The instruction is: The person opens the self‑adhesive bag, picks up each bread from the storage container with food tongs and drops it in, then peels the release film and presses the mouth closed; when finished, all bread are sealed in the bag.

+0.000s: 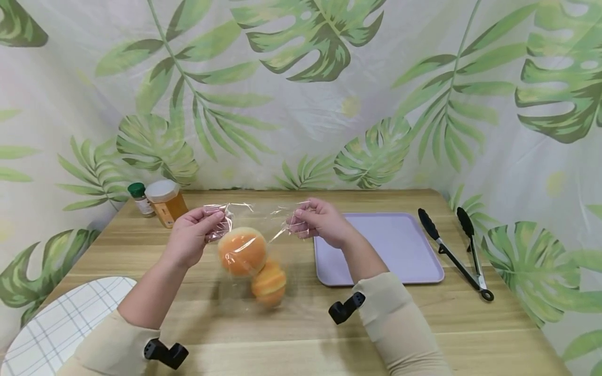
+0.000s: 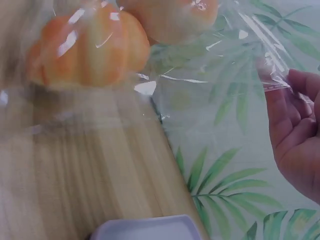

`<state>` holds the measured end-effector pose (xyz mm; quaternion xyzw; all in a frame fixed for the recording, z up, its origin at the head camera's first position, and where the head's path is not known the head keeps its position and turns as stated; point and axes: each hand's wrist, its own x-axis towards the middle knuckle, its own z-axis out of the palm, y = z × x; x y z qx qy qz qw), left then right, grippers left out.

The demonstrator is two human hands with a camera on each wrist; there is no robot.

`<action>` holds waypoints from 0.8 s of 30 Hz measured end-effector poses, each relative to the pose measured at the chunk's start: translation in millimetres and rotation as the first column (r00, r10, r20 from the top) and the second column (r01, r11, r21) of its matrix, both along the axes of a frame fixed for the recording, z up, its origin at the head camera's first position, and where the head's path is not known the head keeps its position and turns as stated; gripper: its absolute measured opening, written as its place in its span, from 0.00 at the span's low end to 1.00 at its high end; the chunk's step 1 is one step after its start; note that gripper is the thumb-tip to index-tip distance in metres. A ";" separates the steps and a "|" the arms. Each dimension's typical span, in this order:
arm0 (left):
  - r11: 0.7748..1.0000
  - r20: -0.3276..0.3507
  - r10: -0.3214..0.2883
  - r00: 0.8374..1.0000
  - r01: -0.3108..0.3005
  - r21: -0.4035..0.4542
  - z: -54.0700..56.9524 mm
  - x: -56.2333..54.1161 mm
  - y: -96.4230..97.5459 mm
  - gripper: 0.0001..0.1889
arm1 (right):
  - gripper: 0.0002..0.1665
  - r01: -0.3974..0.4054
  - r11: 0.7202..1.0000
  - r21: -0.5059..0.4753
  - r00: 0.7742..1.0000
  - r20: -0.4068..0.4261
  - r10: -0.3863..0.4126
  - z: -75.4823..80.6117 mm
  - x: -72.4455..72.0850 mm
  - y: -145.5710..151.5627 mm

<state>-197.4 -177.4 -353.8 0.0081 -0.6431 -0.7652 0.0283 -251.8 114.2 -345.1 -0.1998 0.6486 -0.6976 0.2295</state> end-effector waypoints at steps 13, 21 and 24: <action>1.000 0.166 -0.005 0.986 0.003 0.016 -54.8 -32.4 -8.0 0.09 | 0.16 0.277 0.937 0.212 0.956 0.037 -0.291 -44.8 -21.0 -21.5; 0.998 0.228 0.069 0.971 -0.070 -0.007 -89.2 -48.3 -6.8 0.19 | 0.15 0.337 0.891 0.304 0.933 0.022 -0.360 -74.7 -31.5 -32.3; 0.996 0.236 0.084 0.968 -0.079 -0.029 -96.3 -51.0 -6.5 0.19 | 0.13 0.367 0.867 0.339 0.922 -0.006 -0.388 -79.1 -32.9 -35.9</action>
